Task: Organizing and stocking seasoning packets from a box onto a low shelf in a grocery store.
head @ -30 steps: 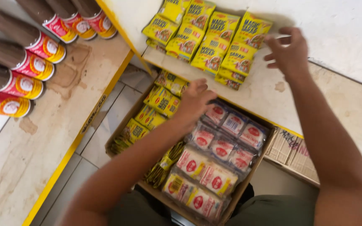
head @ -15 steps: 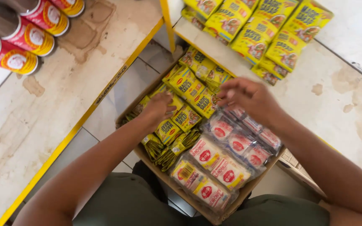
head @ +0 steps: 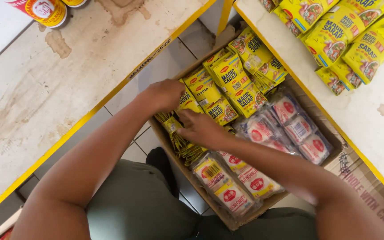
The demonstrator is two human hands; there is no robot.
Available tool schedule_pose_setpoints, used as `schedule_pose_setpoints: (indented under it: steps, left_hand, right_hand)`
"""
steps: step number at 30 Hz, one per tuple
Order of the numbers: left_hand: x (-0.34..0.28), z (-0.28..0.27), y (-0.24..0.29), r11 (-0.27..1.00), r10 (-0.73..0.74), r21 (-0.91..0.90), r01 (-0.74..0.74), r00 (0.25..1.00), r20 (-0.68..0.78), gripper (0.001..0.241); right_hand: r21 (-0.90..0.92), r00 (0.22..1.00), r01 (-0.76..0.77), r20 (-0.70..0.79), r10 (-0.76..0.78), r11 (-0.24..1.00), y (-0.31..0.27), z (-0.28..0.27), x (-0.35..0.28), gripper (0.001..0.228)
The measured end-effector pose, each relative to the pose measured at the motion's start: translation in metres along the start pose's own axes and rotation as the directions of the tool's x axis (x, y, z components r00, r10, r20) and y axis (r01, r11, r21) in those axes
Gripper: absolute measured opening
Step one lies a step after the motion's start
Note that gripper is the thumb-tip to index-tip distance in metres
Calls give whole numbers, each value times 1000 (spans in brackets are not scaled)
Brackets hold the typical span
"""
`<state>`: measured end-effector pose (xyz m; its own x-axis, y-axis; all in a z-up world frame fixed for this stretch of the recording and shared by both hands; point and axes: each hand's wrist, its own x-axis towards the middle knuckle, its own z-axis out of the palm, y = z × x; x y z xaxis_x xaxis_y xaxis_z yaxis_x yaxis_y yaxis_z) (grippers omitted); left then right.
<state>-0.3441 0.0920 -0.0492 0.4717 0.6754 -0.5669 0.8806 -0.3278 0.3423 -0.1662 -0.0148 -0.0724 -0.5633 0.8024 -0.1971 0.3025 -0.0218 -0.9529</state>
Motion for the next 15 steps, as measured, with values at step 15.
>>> schedule_pose_setpoints:
  steps: [15]
  left_hand:
    - [12, -7, 18, 933, -15, -348, -98, 951, -310, 30]
  right_hand:
    - [-578, 986, -146, -152, 70, 803, -6, 60, 40, 82]
